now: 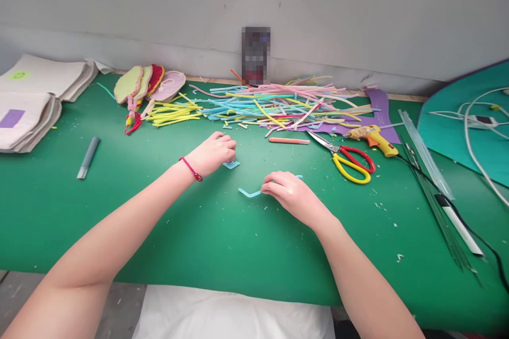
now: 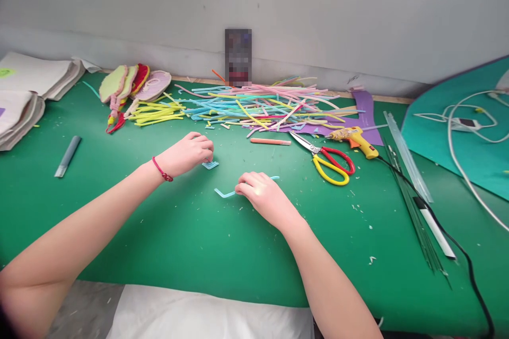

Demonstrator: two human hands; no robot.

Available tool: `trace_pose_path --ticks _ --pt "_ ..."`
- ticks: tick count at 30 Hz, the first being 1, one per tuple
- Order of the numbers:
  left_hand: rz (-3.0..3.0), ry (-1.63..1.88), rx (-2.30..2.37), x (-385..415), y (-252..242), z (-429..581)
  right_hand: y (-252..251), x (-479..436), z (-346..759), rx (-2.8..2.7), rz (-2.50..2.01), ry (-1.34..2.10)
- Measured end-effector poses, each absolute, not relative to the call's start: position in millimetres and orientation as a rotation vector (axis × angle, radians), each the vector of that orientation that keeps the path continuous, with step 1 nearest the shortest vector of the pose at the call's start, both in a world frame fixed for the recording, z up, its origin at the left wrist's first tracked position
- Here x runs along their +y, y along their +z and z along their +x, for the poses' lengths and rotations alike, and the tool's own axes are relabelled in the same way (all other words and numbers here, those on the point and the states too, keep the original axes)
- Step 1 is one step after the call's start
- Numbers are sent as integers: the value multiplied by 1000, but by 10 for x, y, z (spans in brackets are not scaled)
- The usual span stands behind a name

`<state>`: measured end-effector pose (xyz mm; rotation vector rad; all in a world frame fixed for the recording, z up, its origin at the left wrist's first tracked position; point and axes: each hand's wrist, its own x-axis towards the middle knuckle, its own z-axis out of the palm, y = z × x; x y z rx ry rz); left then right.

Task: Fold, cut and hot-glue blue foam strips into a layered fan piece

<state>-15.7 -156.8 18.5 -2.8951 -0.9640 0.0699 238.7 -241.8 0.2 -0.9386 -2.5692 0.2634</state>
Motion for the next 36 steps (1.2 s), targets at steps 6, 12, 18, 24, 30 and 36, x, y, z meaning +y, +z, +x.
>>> trace_pose_path --ticks 6,12,18,24,30,36 --pt "-2868 110 -949 -1566 180 -159 -1 -2418 2389 -2571 -945 260" --pt "-2865 120 -959 -1587 209 -197 7 -2415 2400 -2568 -940 262" --pt "-2898 96 -1003 -1588 292 -238 8 -2417 2394 -2574 -946 278" --pt "-3026 82 -1117 -1589 478 -223 -11 -2416 2399 -2568 -949 279" --pt "-3189 240 -1138 -1597 559 80 -31 -2417 2392 -2586 -944 267" --pt "-3234 352 -1005 -1563 366 316 -88 -2398 2366 -2603 -931 288"
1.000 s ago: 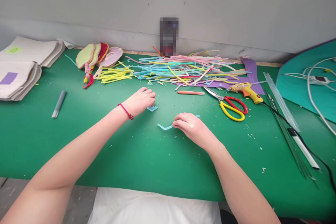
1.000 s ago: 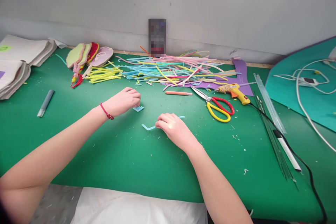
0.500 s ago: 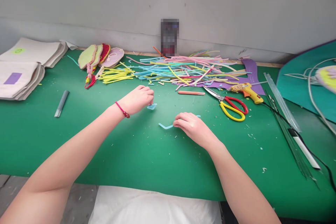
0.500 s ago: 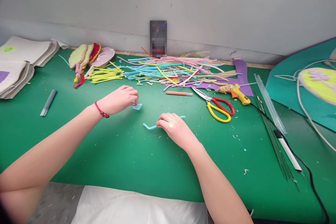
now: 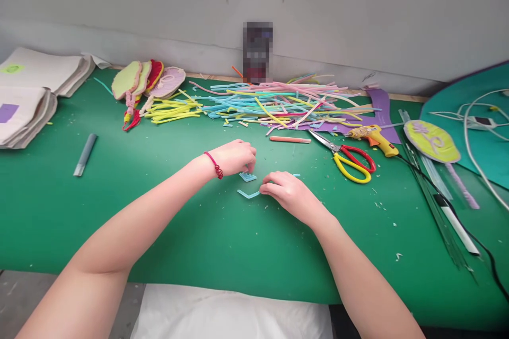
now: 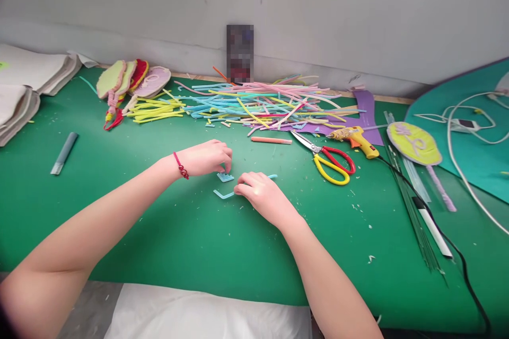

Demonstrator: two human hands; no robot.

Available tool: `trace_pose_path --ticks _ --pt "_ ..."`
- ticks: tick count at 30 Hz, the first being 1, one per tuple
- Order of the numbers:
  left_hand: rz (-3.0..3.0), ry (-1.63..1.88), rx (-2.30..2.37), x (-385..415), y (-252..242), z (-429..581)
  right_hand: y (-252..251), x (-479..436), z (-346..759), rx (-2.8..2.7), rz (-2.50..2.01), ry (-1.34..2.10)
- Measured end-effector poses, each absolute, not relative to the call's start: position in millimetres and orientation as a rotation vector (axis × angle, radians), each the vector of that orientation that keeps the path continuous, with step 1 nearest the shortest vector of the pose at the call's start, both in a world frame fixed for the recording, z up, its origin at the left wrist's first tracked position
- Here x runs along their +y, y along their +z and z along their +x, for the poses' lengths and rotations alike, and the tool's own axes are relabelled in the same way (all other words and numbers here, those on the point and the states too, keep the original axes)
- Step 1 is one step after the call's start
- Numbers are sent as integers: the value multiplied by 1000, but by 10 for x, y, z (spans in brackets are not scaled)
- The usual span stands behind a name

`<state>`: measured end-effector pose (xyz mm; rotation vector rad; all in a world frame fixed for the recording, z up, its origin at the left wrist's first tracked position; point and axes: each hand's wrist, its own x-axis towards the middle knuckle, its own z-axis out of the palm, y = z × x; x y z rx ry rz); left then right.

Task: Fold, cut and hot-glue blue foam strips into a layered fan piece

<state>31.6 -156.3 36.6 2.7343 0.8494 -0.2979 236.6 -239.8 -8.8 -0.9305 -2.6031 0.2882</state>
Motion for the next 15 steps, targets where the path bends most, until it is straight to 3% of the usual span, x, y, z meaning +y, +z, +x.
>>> trace_pose_path --ticks 15 --pt "2266 407 1087 -1782 -158 -157 -113 -2191 2286 -2580 -792 423"
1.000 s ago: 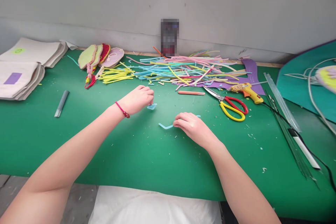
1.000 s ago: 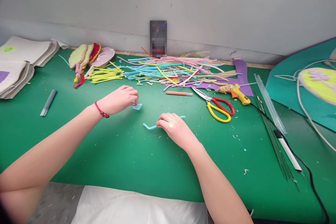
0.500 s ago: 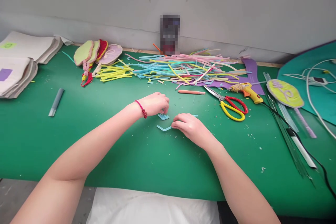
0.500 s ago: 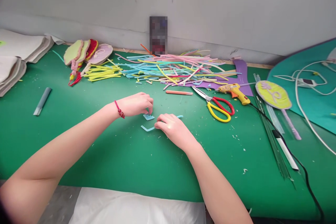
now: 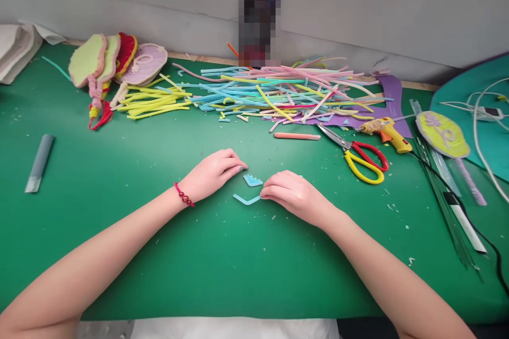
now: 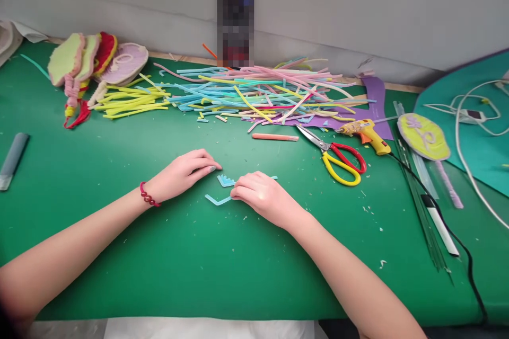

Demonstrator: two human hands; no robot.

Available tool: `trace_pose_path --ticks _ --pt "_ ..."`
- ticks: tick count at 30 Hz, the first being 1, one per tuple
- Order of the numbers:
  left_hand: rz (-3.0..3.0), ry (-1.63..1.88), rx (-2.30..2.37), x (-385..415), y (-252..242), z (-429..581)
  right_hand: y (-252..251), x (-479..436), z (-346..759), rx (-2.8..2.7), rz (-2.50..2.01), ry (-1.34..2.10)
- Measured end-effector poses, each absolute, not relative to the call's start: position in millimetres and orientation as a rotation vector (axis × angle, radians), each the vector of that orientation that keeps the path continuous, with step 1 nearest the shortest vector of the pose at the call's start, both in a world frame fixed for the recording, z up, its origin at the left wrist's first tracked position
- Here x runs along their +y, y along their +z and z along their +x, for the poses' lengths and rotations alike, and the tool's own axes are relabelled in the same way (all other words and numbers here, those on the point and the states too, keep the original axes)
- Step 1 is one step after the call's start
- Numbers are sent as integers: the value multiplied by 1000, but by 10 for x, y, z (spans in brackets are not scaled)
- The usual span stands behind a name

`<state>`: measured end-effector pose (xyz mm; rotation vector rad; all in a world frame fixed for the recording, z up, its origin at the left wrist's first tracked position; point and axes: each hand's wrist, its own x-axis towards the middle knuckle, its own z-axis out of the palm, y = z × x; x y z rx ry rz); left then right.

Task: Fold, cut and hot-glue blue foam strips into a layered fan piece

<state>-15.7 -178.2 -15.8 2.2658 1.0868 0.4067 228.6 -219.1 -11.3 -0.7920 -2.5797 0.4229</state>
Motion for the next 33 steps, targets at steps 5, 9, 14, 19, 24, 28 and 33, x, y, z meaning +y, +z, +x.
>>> trace_pose_path --ticks 5,9,14,19,24,28,33 --pt "2160 445 1044 -1798 -215 -189 -192 -2087 2370 -2574 -784 410" --pt "2202 426 1032 -1794 -243 -197 -285 -2066 2416 -2507 -816 445" --pt "2224 403 1042 -1793 -261 -191 -326 -2033 2413 -2457 -814 473" --pt "2178 381 1097 -1812 -232 -163 -317 -2018 2398 -2467 -823 466" --pt "2225 349 1131 -1896 -219 -100 -318 -2011 2385 -2461 -795 431" --pt "2298 358 1117 -1953 -239 -70 -319 -2014 2388 -2457 -814 417" --pt "2334 393 1082 -1966 -258 -64 -317 -2013 2388 -2446 -863 375"
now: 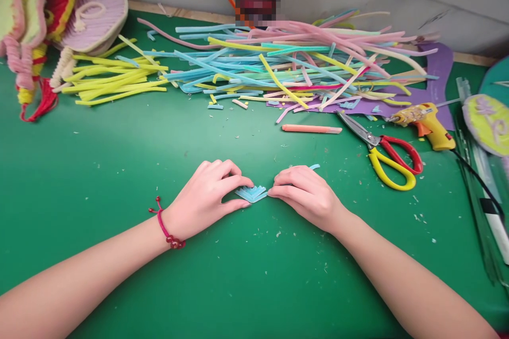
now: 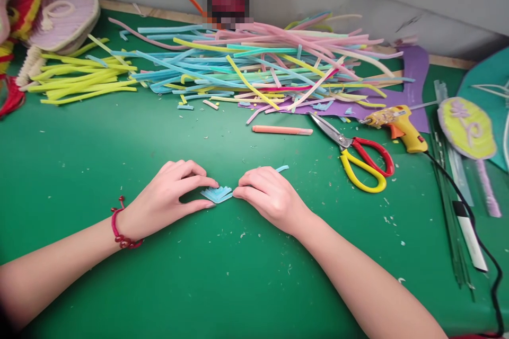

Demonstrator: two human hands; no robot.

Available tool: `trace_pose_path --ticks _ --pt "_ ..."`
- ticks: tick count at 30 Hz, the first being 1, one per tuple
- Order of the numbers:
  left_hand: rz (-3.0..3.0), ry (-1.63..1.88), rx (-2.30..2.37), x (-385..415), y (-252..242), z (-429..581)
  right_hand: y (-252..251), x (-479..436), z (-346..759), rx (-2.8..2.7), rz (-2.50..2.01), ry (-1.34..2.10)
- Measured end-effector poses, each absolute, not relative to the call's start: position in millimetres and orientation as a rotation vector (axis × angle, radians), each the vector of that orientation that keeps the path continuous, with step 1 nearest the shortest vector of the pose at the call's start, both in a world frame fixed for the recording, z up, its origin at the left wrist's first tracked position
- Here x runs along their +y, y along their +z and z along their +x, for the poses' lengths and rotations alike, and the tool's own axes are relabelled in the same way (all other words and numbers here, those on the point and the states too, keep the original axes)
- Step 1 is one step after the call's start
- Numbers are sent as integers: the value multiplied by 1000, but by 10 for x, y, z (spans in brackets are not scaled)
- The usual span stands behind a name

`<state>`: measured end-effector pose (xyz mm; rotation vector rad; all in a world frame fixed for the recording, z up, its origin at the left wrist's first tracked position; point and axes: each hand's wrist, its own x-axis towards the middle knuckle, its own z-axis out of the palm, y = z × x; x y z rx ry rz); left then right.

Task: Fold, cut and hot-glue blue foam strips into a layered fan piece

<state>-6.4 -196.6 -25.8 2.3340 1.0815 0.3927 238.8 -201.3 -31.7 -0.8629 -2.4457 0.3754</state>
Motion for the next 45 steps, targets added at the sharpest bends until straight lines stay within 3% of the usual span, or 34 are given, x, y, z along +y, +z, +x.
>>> trace_pose_path --ticks 14,29,33,38,40,45 --pt "2309 412 1050 -1948 -262 -73 -288 -1983 2399 -2395 -925 182" --pt "2262 414 1039 -1926 -265 -87 -296 -1996 2406 -2327 -955 205" --pt "2245 402 1028 -1924 -274 -99 -132 -1912 2604 -2274 -1225 3" --pt "2190 384 1051 -1926 -268 -101 41 -1876 3393 -2220 -2002 -204" --pt "2175 382 1059 -1926 -258 -92 -13 -1896 3756 -2222 -2231 -126" --pt "2159 377 1100 -1921 -241 -63 -175 -1814 4178 -2124 -2303 236"
